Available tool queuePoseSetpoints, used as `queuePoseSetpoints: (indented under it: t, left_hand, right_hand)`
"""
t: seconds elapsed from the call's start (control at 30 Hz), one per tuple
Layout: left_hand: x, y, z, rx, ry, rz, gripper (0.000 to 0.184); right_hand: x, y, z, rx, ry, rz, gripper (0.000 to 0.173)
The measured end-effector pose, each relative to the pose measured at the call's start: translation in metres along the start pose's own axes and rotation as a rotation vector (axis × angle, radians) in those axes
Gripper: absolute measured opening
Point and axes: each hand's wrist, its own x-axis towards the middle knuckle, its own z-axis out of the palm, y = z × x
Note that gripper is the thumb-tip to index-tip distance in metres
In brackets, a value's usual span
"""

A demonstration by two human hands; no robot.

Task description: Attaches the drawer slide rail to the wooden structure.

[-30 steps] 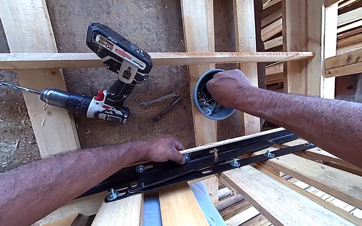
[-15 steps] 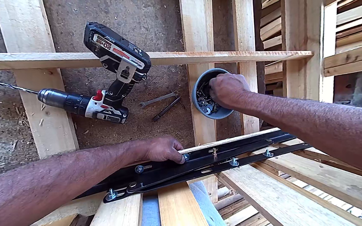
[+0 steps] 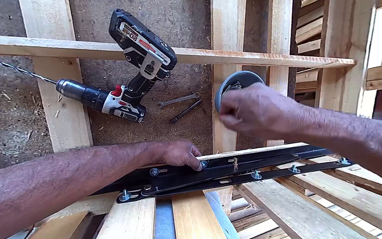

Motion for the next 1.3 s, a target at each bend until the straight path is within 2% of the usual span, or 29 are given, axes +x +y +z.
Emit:
queuePoseSetpoints:
  t: [0.03,0.1,0.23,0.5,0.77,0.9,1.1,1.3]
  left_hand:
    - [0.001,-0.001,0.0,0.006,0.006,0.013,0.021]
    - [0.004,-0.008,-0.001,0.044,0.014,0.065,0.019]
    - [0.004,-0.008,-0.003,0.043,0.007,0.127,0.019]
    - [0.004,-0.005,-0.004,0.017,-0.012,0.105,0.015]
    - [0.003,-0.006,-0.006,0.053,-0.022,0.103,0.016]
    - [0.004,-0.013,-0.007,-0.061,-0.069,0.138,0.01]
    - [0.001,-0.014,-0.009,-0.145,-0.121,0.119,0.025]
    - [0.0,-0.012,-0.009,-0.113,-0.109,0.091,0.028]
  right_hand:
    - [-0.001,-0.011,0.007,0.081,-0.081,-0.111,0.009]
    - [-0.004,-0.029,0.03,0.194,-0.259,-0.224,0.005]
    - [-0.014,-0.027,0.082,0.216,-0.358,-0.378,0.014]
    - [-0.014,-0.008,0.1,0.024,-0.226,-0.598,0.014]
    - [-0.017,-0.007,0.103,0.019,-0.18,-0.634,0.013]
    - [-0.015,-0.006,0.102,0.053,-0.212,-0.62,0.014]
    - [-0.015,-0.007,0.1,0.035,-0.205,-0.633,0.014]
    - [-0.012,-0.005,0.099,-0.003,-0.16,-0.688,0.013]
